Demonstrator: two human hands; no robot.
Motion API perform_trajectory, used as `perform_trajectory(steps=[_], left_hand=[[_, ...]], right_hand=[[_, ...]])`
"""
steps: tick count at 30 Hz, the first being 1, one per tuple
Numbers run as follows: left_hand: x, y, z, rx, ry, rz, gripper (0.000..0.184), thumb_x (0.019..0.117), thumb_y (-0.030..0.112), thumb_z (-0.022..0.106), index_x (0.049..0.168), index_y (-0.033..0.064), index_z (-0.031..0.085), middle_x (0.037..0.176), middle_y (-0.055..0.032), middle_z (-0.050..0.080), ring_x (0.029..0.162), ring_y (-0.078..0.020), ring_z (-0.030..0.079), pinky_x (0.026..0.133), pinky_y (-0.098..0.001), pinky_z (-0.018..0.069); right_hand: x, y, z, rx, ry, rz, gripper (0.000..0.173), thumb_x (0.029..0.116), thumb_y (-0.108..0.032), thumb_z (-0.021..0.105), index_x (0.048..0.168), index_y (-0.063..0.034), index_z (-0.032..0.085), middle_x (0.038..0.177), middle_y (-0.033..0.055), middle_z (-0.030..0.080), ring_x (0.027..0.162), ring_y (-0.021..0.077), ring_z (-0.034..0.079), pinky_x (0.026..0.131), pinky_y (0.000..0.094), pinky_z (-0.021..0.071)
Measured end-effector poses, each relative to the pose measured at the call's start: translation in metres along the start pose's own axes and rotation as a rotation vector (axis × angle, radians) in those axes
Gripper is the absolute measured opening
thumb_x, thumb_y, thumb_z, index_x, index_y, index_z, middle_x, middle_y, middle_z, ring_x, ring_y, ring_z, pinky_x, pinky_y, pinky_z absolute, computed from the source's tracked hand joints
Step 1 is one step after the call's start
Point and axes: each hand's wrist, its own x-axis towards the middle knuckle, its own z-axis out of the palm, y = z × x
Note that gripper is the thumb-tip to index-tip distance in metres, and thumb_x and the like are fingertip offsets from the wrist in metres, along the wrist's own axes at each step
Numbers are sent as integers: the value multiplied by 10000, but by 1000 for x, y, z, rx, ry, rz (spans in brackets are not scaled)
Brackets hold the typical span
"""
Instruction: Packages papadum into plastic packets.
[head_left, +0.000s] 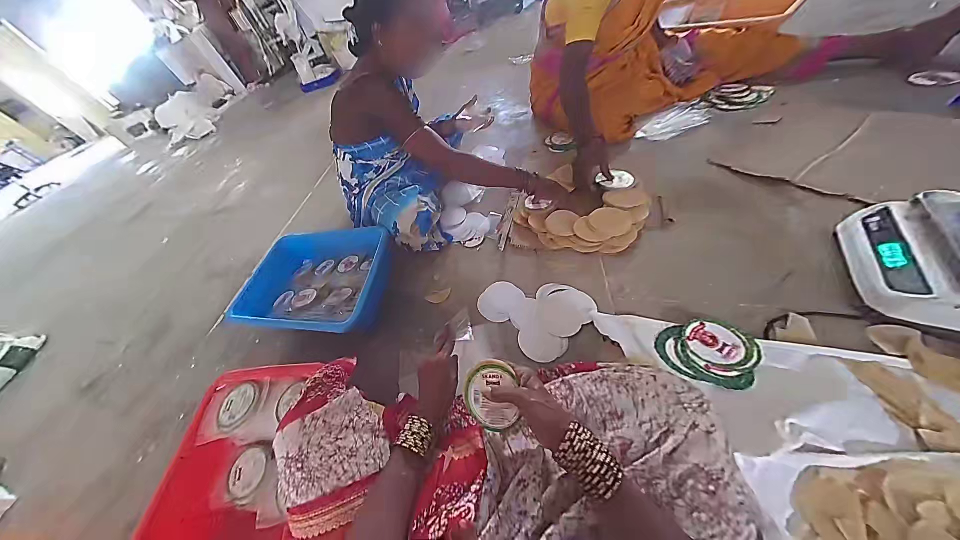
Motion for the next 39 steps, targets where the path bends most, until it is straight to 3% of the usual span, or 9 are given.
perform_trajectory(steps=[2,6,15,21,28,32,34,37,39], left_hand=[[-4,4,6,-41,-32,73,462,997,102,555,1456,54,566,1568,-97,475,1276,-318,622,978,-527,537],[-14,5,8,-199,-81,181,407,966,161,580,1325,-16,657,1513,-140,531,1306,-303,599,1006,-523,516],[-8,12,7,-3,-223,129,559,903,136,708,1439,60,572,1645,-68,357,1214,-294,657,879,-513,577],[-8,19,4,8,-350,136,755,894,23,675,1580,57,363,1705,-77,195,1159,-306,676,843,-496,580],[-12,25,16,90,-449,197,900,887,101,722,1631,78,216,1726,-95,57,1072,-284,697,825,-442,584],[-13,28,20,73,-456,201,1024,866,119,747,1654,104,93,1729,-84,37,1033,-272,701,792,-441,579],[-10,32,20,95,-484,197,1019,882,128,739,1655,101,76,1727,-94,50,1010,-280,706,800,-452,575],[-12,39,13,32,-509,264,872,969,230,672,1651,108,144,1716,-106,132,1069,-273,703,844,-453,573],[-14,37,9,-170,-418,329,670,994,251,648,1592,124,374,1656,-99,328,1071,-231,708,859,-416,585]], right_hand=[[-1,1,11,4,-12,14,358,797,5,706,1152,-8,660,986,73,749,892,148,730,835,322,613],[8,4,22,-63,77,24,321,786,60,693,1101,0,679,933,68,742,839,123,718,794,301,605],[20,10,11,-138,273,0,371,798,77,702,1164,33,658,988,122,728,861,156,717,796,323,606],[31,21,0,-340,353,-73,400,765,-16,747,1155,11,659,1011,130,715,912,180,703,845,380,581],[38,34,-3,-482,515,-79,500,795,-91,755,1261,8,604,1057,193,699,984,299,685,885,517,536],[43,40,-7,-300,557,-141,611,786,-19,738,1357,13,522,1171,187,671,1045,244,674,917,433,556],[49,46,-11,-141,565,-198,466,754,12,754,1205,21,640,1037,138,725,917,169,713,829,350,600],[53,46,-16,-1,563,-214,363,778,59,753,1130,57,664,962,121,737,852,127,719,789,303,611],[54,42,-23,11,594,-224,351,801,74,728,1143,67,646,946,95,736,829,79,711,773,257,605]])
